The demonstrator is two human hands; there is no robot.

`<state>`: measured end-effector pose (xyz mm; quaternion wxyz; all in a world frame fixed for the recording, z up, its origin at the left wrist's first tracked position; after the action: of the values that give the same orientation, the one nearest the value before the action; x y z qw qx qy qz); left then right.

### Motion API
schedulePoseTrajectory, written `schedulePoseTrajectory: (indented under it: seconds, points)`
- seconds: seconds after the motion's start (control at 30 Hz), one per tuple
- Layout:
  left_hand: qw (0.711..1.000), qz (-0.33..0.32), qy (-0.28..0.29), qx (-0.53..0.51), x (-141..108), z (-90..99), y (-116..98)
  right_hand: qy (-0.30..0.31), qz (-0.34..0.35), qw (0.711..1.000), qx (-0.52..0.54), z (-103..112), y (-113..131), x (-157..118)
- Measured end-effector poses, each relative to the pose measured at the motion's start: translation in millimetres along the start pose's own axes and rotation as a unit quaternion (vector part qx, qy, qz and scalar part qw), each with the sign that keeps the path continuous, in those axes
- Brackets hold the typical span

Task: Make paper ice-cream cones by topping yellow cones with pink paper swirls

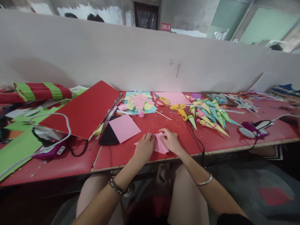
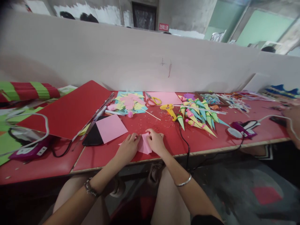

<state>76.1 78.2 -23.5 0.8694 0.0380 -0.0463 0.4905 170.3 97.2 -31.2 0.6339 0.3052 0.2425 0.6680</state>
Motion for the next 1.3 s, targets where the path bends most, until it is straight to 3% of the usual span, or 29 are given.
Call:
schedulePoseTrajectory:
  seconds: [0.3, 0.6, 1.03, 1.3]
  points:
    - [1.0, 0.006, 0.012, 0.026, 2.8, 9.0, -11.7, -0.03, -0.01, 0.995, -0.092, 2.0, 5.1, -13.3]
    - [1.0, -0.018, 0.009, 0.009, -12.9, 9.6, -17.7, -0.002, -0.02, 0.999, -0.028, -2.1, 6.7, -26.0]
    - [1.0, -0.005, -0.029, 0.002, -19.5, 9.4, -17.0, -0.045, -0.048, 0.993, -0.1, 10.6, -6.2, -44.4]
    - [0.999, -0.015, -0.042, 0.002, -19.8, 11.8, -17.9, 0.0, -0.039, 0.998, -0.042, 6.0, -2.2, -57.0]
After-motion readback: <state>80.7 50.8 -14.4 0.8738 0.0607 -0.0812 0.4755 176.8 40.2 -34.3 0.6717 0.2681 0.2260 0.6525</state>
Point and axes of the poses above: each hand's wrist, its own x-axis towards the middle knuckle, its own z-axis out of the back of the hand, y = z × x, the point moved 10 cm from there along x, towards the middle knuckle
